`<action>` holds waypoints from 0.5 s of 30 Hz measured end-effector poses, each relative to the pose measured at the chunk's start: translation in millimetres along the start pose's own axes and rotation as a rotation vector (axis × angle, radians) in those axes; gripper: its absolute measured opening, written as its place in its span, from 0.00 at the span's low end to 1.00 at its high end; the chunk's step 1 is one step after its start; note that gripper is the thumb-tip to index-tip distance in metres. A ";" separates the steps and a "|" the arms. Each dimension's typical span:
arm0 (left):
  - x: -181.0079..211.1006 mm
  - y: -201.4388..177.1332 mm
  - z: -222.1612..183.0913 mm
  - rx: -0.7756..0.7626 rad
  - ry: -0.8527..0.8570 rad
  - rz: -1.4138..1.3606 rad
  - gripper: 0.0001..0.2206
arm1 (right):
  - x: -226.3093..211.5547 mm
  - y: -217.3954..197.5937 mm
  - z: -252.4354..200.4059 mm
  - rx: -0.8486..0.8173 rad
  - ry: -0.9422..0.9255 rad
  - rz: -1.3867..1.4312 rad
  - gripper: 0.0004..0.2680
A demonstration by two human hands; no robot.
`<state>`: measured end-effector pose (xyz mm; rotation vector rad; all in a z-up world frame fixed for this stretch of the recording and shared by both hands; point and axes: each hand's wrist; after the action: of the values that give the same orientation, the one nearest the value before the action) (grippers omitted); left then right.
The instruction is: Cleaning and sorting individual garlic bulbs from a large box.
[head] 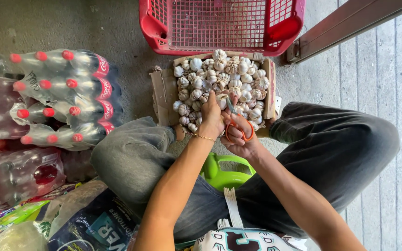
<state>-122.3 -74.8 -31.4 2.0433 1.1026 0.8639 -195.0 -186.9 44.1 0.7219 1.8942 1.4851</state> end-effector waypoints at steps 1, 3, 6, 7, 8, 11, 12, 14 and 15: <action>0.9 3.1 -2.1 0.001 -0.002 0.001 0.24 | 1.0 -3.5 -0.7 0.002 -0.001 0.001 0.09; 2.8 9.1 -6.7 0.020 -0.006 -0.056 0.23 | 3.4 -10.5 -2.0 0.002 -0.033 0.029 0.10; 5.2 12.6 -10.4 -0.020 0.000 -0.140 0.23 | 4.7 -11.4 -3.0 -0.077 -0.052 0.096 0.11; 7.8 15.7 -12.8 -0.020 -0.001 -0.140 0.23 | 6.0 -11.5 -3.7 -0.076 -0.052 0.096 0.11; 10.2 18.8 -15.2 -0.074 0.017 -0.149 0.24 | 7.2 -11.6 -4.5 -0.050 -0.069 0.105 0.11; 22.1 24.3 -18.6 -0.152 0.049 -0.128 0.23 | 6.5 -8.5 -2.5 0.023 -0.086 0.066 0.11; 26.7 24.6 -19.7 -0.176 0.062 -0.099 0.23 | 6.3 -7.1 -1.4 0.073 -0.087 0.017 0.11; 36.6 24.5 -19.1 -0.145 0.069 -0.028 0.23 | 1.8 -23.0 2.2 0.192 -0.061 -0.208 0.09; 40.8 25.1 -18.3 -0.119 0.074 0.044 0.23 | -1.1 -31.0 3.6 0.310 -0.036 -0.436 0.10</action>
<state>-108.1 -45.8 8.5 1.9578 1.0240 1.0105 -193.0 -192.2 13.5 0.4229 2.1116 0.9164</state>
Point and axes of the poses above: each hand's wrist, its own z-axis towards the middle knuckle, its own y-axis out of the palm, x = y × z, and after that the axes turned 9 degrees about -x, right-handed
